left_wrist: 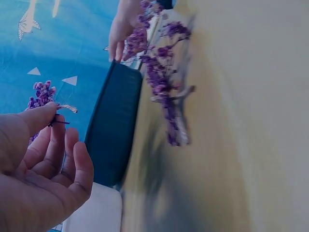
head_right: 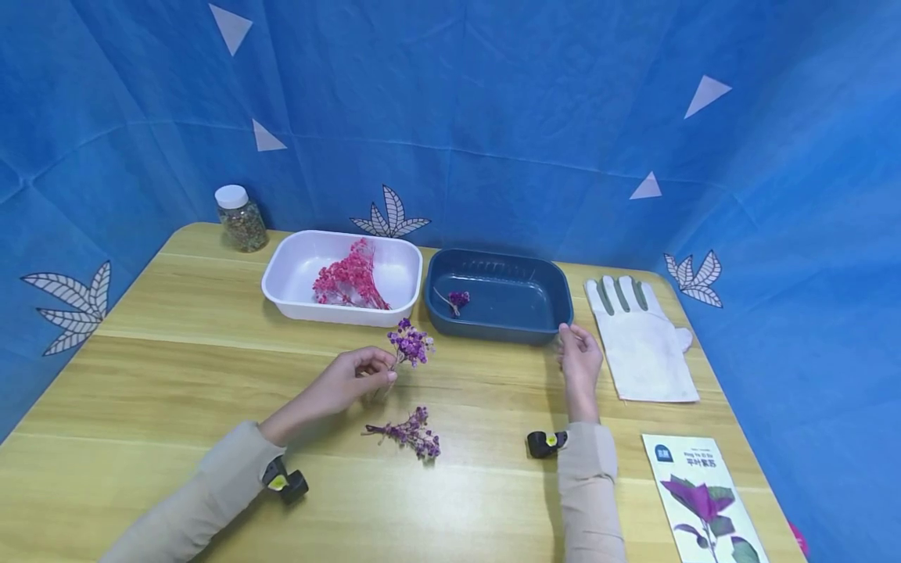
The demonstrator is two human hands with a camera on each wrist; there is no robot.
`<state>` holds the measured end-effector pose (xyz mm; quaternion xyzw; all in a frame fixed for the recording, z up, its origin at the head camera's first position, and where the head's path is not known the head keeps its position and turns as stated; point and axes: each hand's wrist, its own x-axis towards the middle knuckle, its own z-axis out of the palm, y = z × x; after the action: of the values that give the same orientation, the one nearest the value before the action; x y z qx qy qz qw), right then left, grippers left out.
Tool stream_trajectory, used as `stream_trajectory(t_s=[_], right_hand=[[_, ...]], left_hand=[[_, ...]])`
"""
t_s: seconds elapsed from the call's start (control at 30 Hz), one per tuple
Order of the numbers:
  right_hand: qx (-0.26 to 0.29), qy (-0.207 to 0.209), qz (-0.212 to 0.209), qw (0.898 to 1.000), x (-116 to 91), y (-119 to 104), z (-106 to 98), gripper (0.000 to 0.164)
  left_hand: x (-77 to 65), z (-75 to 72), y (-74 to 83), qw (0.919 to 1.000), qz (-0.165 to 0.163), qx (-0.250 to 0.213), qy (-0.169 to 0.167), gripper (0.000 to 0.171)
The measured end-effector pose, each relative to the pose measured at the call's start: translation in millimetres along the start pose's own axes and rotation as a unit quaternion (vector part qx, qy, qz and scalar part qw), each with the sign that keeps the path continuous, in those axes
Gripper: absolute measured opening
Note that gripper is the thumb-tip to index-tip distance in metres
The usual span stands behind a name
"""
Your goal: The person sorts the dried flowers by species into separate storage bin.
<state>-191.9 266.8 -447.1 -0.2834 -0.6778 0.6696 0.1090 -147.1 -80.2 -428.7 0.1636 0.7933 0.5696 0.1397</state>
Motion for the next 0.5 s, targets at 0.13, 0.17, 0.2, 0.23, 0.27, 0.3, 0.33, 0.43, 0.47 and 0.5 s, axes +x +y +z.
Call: stream_trajectory(t_s=[0.13, 0.17, 0.2, 0.23, 0.27, 0.3, 0.33, 0.43, 0.47, 0.5], right_hand=[[0.003, -0.002, -0.004, 1.0, 0, 1, -1, 0.016], [0.001, -0.002, -0.005, 1.0, 1, 1, -1, 0.016], [0.003, -0.002, -0.006, 1.0, 1, 1, -1, 0.016], [0.001, -0.002, -0.007, 1.0, 1, 1, -1, 0.016], [0.0, -0.001, -0.007, 1.0, 1, 1, -1, 0.016], [-0.002, -0.001, -0.008, 1.0, 1, 1, -1, 0.016], [-0.003, -0.001, -0.009, 1.0, 1, 1, -1, 0.016], [-0.006, -0.001, -0.008, 1.0, 1, 1, -1, 0.017], [-0.006, -0.001, -0.008, 1.0, 1, 1, 0, 0.017], [-0.004, -0.002, -0.007, 1.0, 0, 1, 0, 0.017]], left_hand=[[16.0, 1.5, 5.0, 0.9998, 0.008, 0.007, 0.019, 0.026], [20.5, 1.8, 6.8, 0.9996, 0.009, 0.009, 0.023, 0.026], [25.3, 2.2, 8.2, 0.9995, 0.012, 0.008, 0.027, 0.026], [30.3, 2.7, 9.6, 0.9994, 0.015, 0.007, 0.031, 0.026], [35.3, 3.0, 10.9, 0.9992, 0.018, 0.008, 0.035, 0.027], [40.3, 3.5, 12.6, 0.9991, 0.018, 0.005, 0.039, 0.027], [45.4, 3.9, 14.0, 0.999, 0.019, 0.0, 0.041, 0.027], [59.7, 5.2, 17.8, 0.9986, 0.012, -0.015, 0.049, 0.026], [64.5, 5.5, 18.9, 0.9985, 0.007, -0.017, 0.052, 0.026], [69.1, 5.9, 19.8, 0.9983, 0.004, -0.02, 0.055, 0.026]])
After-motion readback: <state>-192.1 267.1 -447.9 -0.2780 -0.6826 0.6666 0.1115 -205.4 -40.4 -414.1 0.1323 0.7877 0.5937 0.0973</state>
